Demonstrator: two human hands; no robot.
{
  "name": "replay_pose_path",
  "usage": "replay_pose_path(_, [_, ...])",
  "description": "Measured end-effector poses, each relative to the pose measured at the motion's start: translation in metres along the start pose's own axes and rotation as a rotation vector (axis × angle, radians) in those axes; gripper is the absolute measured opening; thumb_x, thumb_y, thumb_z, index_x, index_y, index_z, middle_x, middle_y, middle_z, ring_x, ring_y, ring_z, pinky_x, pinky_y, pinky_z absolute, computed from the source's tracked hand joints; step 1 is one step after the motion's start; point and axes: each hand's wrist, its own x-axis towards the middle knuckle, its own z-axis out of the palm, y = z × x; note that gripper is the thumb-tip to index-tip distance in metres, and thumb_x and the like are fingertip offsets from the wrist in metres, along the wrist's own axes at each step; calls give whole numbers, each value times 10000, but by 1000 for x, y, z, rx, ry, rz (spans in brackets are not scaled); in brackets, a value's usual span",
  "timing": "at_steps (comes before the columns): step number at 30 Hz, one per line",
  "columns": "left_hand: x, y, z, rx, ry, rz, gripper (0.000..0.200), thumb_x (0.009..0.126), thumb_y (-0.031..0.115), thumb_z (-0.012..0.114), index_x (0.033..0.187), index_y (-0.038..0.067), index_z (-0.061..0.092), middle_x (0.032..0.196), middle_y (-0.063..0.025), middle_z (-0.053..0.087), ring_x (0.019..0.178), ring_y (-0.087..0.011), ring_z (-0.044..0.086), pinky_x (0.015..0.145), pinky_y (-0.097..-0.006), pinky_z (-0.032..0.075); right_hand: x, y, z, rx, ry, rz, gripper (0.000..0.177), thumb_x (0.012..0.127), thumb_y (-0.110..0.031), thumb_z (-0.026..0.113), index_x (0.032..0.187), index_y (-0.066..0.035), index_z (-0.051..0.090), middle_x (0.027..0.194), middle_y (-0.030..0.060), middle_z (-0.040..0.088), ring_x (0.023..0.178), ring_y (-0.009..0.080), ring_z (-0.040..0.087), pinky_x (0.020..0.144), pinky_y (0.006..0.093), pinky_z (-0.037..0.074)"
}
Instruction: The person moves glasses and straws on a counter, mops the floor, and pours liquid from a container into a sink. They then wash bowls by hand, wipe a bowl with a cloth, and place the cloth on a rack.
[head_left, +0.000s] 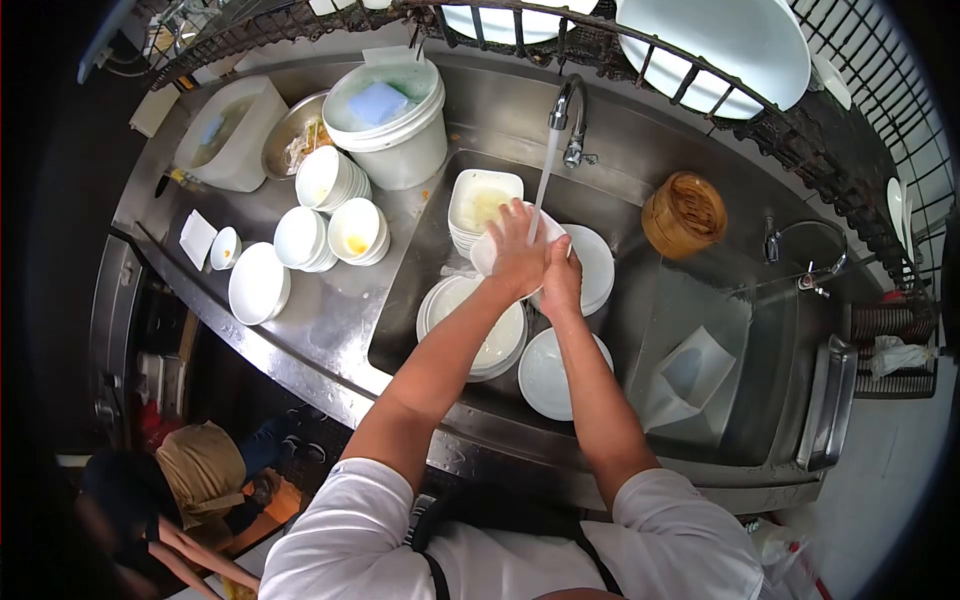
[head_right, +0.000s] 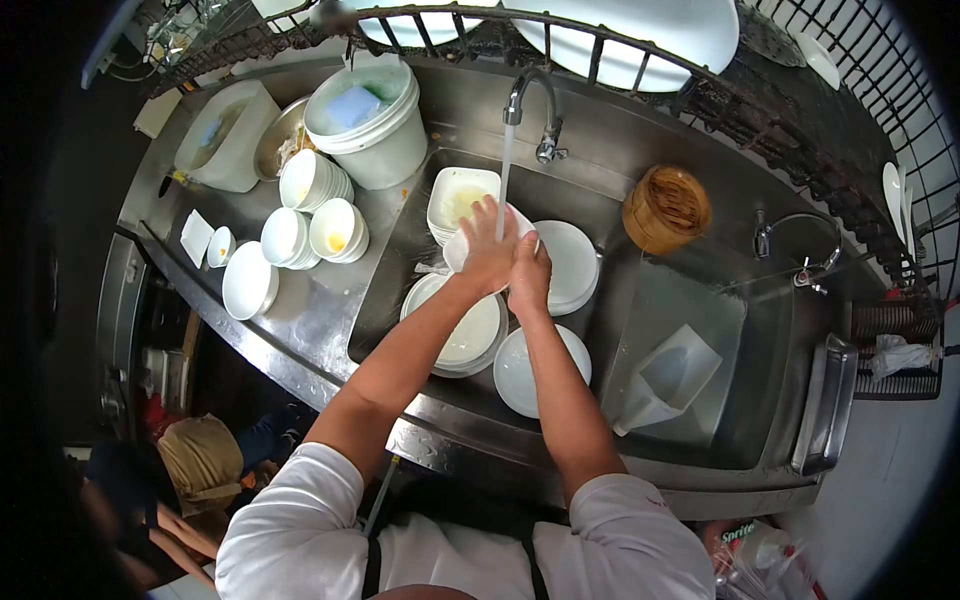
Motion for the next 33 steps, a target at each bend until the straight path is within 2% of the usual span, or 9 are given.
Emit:
replay_pose_path(3, [-2, -6, 0, -783, -138, 193, 682, 960, 343, 392, 1468, -45, 154, 1492, -350, 103, 1372, -432, 272, 1115, -571, 162, -6, -14, 4, 166, -12, 57, 567, 1012, -450, 374, 1272, 49, 446, 1131, 165, 588, 997, 236, 605, 868, 370, 506])
replay_pose_path(7, [-36, -2, -57, -440, -483, 167, 458, 948, 276, 420, 1285, -33, 446, 1303, -294, 477, 1232, -443, 438, 1090, -467, 279, 6, -23, 0, 165, 7, 206, 595, 996, -501, 358, 1331, -11, 398, 1239, 155, 555, 1061, 282, 605, 885, 421, 511])
replay_pose_path(8, [-46, -6, -57, -345, -421, 121, 350, 930, 274, 470, 1150, 10, 535, 1120, -208, 604, 1030, -431, 549, 1008, -482, 350, 7, -23, 2, 164, 7, 191, 599, 995, -506, 353, 1337, -17, 392, 1254, 150, 549, 1075, 287, 602, 894, 424, 509])
replay_pose_path(11, [-81, -24, -41, -431, 532, -85, 338, 922, 257, 510, 1167, 26, 536, 1066, -161, 627, 980, -367, 588, 948, -480, 390, 18, -7, 3, 199, -29, 214, 616, 993, -519, 343, 1369, -33, 371, 1283, 145, 539, 1102, 295, 595, 918, 438, 501])
replay_pose_path(13, [-76, -24, -23, -719, 619, -420, 328, 915, 219, 530, 1176, 21, 535, 1056, -137, 626, 953, -310, 600, 907, -439, 426, 18, 1, 8, 170, 5, 286, 613, 995, -512, 347, 1369, -27, 385, 1273, 147, 550, 1095, 291, 596, 912, 440, 501])
replay_pose_path(17, [-73, -23, -33, -1610, 23, -778, 320, 905, 115, 514, 1198, -14, 513, 1120, -141, 596, 968, -233, 600, 827, -380, 482, 13, 20, 17, 201, -20, 351, 563, 995, -464, 400, 1357, -34, 430, 1268, 130, 560, 1119, 286, 583, 909, 455, 498])
replay_pose_path(21, [-69, -36, 11, -1157, 349, -591, 351, 863, 3, 442, 1211, -17, 488, 1078, -196, 636, 985, -336, 628, 807, -433, 500, 25, 46, 15, 37, 38, 219, 470, 999, -341, 466, 1341, -19, 451, 1222, 139, 583, 1075, 276, 599, 881, 430, 509])
replay_pose_path(24, [-77, -19, -50, -796, 292, -591, 361, 856, -20, 449, 1217, -8, 464, 1002, -263, 640, 965, -435, 618, 818, -474, 480, 27, 48, 24, -179, 36, 27, 366, 978, -258, 507, 1258, -23, 519, 1120, 129, 621, 974, 257, 619, 788, 392, 525])
replay_pose_path(33, [-86, -51, -104, -543, 709, -216, 467, 781, -100, 486, 1233, 16, 465, 1097, -251, 592, 996, -464, 572, 817, -479, 487, 82, -3, 8, -129, 124, -128, 253, 942, -258, 527, 874, -30, 612, 692, 42, 557, 597, 146, 549, 442, 343, 445])
